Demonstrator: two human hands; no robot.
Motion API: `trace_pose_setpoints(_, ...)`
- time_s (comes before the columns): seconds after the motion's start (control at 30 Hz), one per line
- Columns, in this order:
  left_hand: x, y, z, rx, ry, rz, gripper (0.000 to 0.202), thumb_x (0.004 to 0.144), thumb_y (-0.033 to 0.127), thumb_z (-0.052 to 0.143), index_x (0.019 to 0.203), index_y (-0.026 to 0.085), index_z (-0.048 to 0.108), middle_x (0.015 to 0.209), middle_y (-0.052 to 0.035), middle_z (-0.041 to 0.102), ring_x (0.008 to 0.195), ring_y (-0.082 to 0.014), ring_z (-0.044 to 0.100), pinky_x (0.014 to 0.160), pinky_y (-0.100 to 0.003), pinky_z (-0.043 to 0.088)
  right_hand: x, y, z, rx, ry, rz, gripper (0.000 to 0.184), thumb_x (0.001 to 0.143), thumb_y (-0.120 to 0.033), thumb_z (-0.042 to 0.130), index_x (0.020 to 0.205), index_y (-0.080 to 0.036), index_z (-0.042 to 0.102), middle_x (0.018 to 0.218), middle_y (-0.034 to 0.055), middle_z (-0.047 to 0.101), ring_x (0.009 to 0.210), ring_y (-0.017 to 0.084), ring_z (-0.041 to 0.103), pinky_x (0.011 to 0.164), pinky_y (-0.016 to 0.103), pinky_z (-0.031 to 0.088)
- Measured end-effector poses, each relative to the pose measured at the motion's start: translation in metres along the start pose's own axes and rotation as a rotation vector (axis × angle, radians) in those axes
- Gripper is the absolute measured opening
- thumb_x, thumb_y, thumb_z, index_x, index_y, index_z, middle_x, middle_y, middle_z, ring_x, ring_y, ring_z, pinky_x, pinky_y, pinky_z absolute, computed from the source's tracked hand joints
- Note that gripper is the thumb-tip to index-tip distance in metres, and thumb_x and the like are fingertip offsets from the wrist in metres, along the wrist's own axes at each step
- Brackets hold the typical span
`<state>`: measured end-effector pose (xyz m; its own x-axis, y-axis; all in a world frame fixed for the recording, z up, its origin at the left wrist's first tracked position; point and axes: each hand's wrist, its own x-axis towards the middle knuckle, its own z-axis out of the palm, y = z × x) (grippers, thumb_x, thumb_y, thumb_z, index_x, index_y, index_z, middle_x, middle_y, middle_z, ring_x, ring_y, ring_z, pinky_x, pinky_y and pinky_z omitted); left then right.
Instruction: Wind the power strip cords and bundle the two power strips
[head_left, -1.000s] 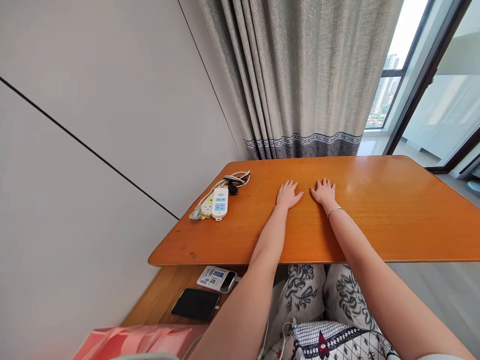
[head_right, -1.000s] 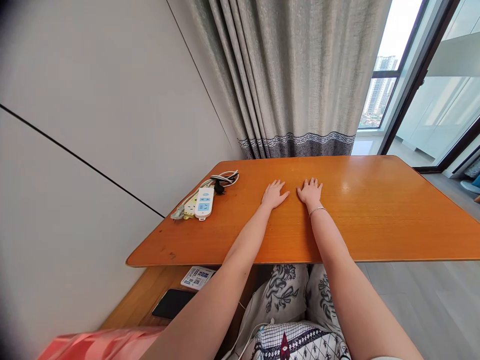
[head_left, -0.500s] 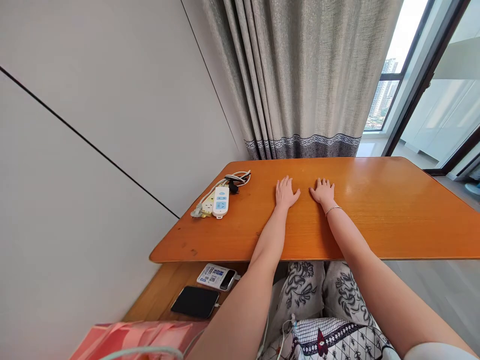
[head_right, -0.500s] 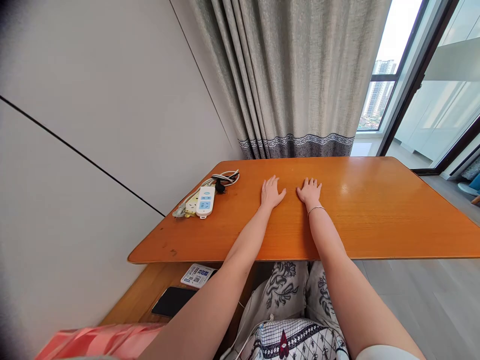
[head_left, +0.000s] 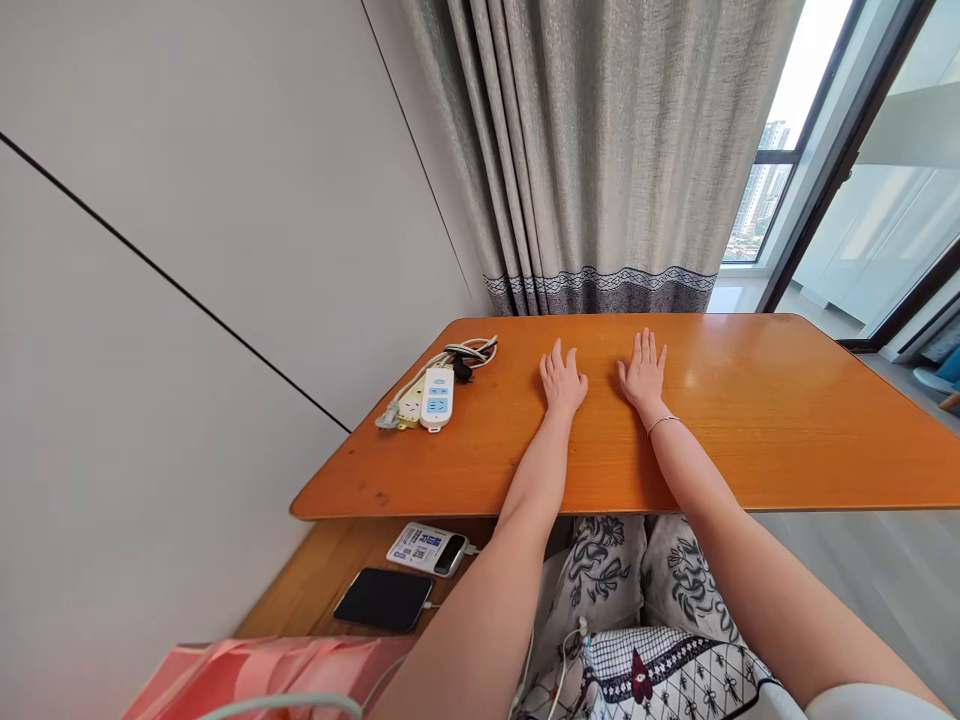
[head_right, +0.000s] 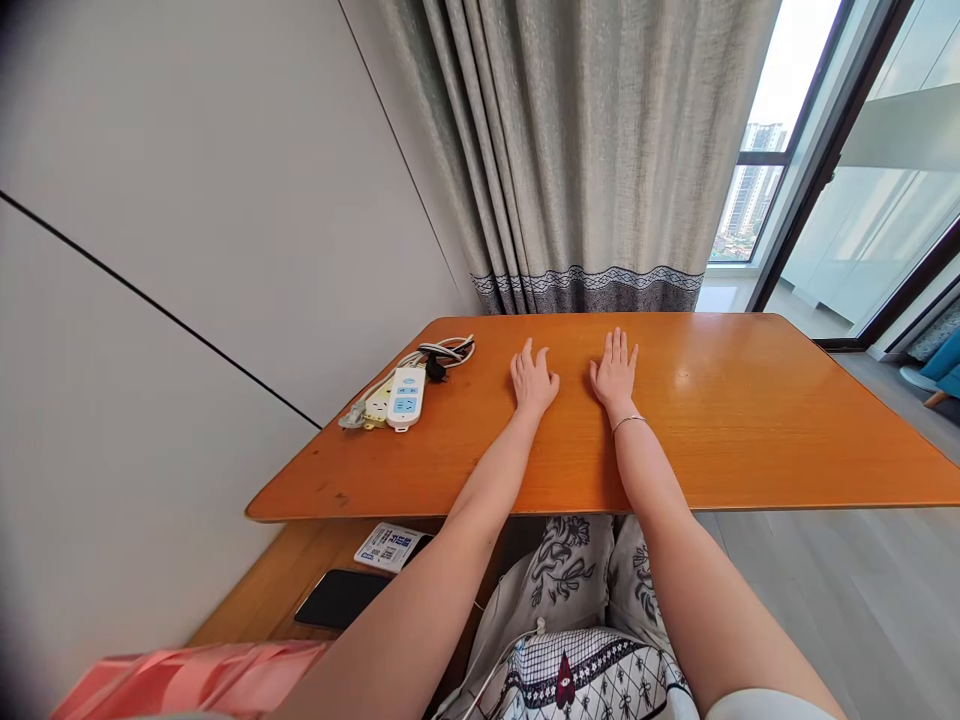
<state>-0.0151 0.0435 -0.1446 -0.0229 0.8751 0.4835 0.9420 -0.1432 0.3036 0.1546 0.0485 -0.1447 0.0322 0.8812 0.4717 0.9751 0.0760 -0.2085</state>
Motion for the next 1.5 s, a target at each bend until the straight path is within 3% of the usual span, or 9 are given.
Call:
trace_pose_setpoints(0.33,-0.001,0.001,-0.001,0.029,-0.012,-0.008,0.062,0.089,0.019,0.051,0.15,0.015,0.046,0.167,-0.0178,0.024,0.15,-0.0334,0.034,0.128,-0.052,0.011,-0.001,0.001,0.001,0.036,0.019,-0.028,0.074,0.1,-0.039,0.034,0.162,-0.002,0.016,0.171,0.0173,0.009,0.158,0.026,0.005,0.126,0.05,-0.006)
trace_pose_setpoints(0.53,0.001,0.001,0.001,0.065,-0.011,-0.025,0.059,0.087,0.018,0.054,0.146,0.012,0.049,0.163,-0.0186,0.033,0.145,-0.0313,0.042,0.127,-0.047,0.018,-0.001,0.006,0.001,0.167,0.043,-0.102,0.073,0.097,-0.038,0.042,0.159,-0.001,0.025,0.168,0.021,0.02,0.155,0.029,0.022,0.125,0.046,0.018)
trace_pose_setpoints(0.6,0.002,0.001,0.002,0.067,-0.075,-0.024,0.053,0.089,0.017,0.052,0.141,0.012,0.053,0.155,-0.0186,0.046,0.137,-0.0299,0.05,0.122,-0.044,0.03,0.0,0.006,-0.001,0.178,-0.039,-0.106,0.072,0.098,-0.039,0.044,0.158,-0.003,0.028,0.163,0.0212,0.033,0.149,0.029,0.035,0.12,0.043,0.029)
trace_pose_setpoints(0.73,0.006,-0.002,0.003,0.057,-0.213,-0.001,0.029,0.092,0.017,0.048,0.112,0.015,0.069,0.119,-0.0143,0.07,0.114,-0.0271,0.064,0.099,-0.037,0.05,0.002,0.006,-0.004,0.152,-0.293,-0.077,0.048,0.1,-0.044,0.042,0.132,-0.017,0.066,0.12,0.0127,0.074,0.11,0.027,0.068,0.094,0.036,0.05)
trace_pose_setpoints(0.83,0.008,-0.003,0.005,0.061,-0.227,0.012,0.026,0.092,0.017,0.048,0.105,0.016,0.07,0.115,-0.0137,0.071,0.113,-0.0271,0.063,0.096,-0.036,0.051,0.003,0.006,-0.005,0.135,-0.315,-0.081,0.039,0.098,-0.043,0.047,0.115,-0.021,0.074,0.109,0.0098,0.077,0.102,0.027,0.07,0.084,0.034,0.051)
trace_pose_setpoints(1.07,0.016,-0.009,0.004,0.077,-0.286,0.107,0.028,0.092,0.02,0.052,0.115,0.018,0.068,0.123,-0.0121,0.069,0.118,-0.0257,0.061,0.101,-0.035,0.048,0.003,0.004,-0.006,0.109,-0.312,-0.082,0.037,0.098,-0.041,0.047,0.116,-0.022,0.073,0.112,0.0095,0.077,0.104,0.025,0.07,0.082,0.031,0.048)
trace_pose_setpoints(1.17,0.029,-0.024,-0.009,0.098,-0.313,0.165,0.033,0.091,0.025,0.056,0.123,0.019,0.065,0.128,-0.0116,0.068,0.119,-0.0243,0.061,0.104,-0.034,0.046,0.004,0.004,-0.006,0.1,-0.312,-0.086,0.035,0.098,-0.04,0.047,0.113,-0.022,0.073,0.111,0.0099,0.077,0.102,0.025,0.07,0.08,0.031,0.047)
trace_pose_setpoints(1.33,0.052,-0.073,-0.048,0.215,-0.246,0.134,0.041,0.088,0.017,0.053,0.127,0.012,0.063,0.143,-0.0214,0.056,0.138,-0.0335,0.048,0.119,-0.048,0.027,0.004,0.003,-0.005,0.092,-0.308,-0.09,0.035,0.099,-0.038,0.046,0.114,-0.022,0.073,0.111,0.0097,0.077,0.102,0.025,0.07,0.079,0.031,0.047)
trace_pose_setpoints(1.5,0.062,-0.133,-0.079,0.386,-0.212,-0.062,0.055,0.087,0.003,0.051,0.141,-0.005,0.046,0.158,-0.0302,0.038,0.153,-0.037,0.026,0.123,-0.061,0.01,0.004,0.003,-0.005,0.096,-0.307,-0.093,0.033,0.099,-0.038,0.046,0.113,-0.022,0.072,0.112,0.0088,0.076,0.103,0.024,0.069,0.078,0.03,0.046)
